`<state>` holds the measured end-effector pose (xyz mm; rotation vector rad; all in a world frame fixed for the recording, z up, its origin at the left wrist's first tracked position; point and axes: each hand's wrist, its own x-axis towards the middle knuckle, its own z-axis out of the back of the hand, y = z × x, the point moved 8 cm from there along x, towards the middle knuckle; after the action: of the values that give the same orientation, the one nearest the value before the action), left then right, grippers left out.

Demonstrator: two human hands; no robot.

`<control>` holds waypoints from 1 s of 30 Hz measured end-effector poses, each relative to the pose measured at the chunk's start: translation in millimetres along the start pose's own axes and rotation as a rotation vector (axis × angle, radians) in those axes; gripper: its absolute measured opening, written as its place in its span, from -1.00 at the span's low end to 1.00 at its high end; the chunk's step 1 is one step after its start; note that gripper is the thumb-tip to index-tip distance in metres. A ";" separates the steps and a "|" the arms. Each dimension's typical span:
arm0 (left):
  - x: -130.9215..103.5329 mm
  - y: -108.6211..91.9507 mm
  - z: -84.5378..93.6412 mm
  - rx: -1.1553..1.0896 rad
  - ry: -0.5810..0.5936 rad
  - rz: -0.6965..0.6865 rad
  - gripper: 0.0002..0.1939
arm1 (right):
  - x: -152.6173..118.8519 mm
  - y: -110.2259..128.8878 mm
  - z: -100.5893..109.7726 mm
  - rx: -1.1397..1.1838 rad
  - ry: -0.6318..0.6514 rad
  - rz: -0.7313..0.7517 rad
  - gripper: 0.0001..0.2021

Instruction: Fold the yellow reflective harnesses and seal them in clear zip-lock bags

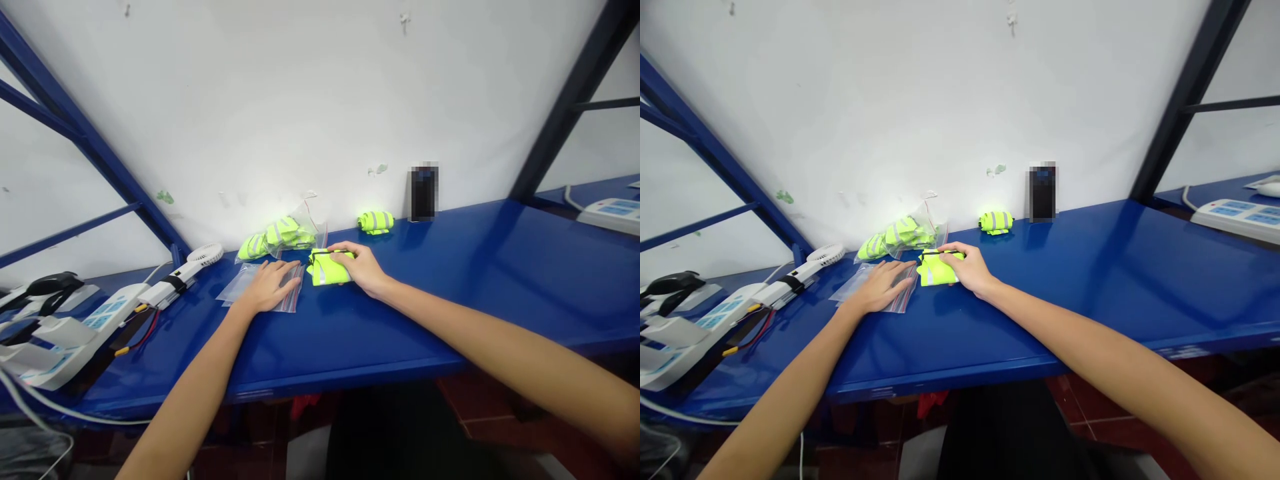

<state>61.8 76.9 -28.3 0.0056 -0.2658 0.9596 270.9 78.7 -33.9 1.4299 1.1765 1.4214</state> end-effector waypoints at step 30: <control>9.5 -56.1 6.3 -0.010 -0.135 0.003 -0.72 | -5.3 -7.1 4.0 0.111 -0.162 -0.136 -0.73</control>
<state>110.9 51.4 -13.7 0.0607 -0.3950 0.9622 274.6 75.7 -42.4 1.4820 1.2391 1.1406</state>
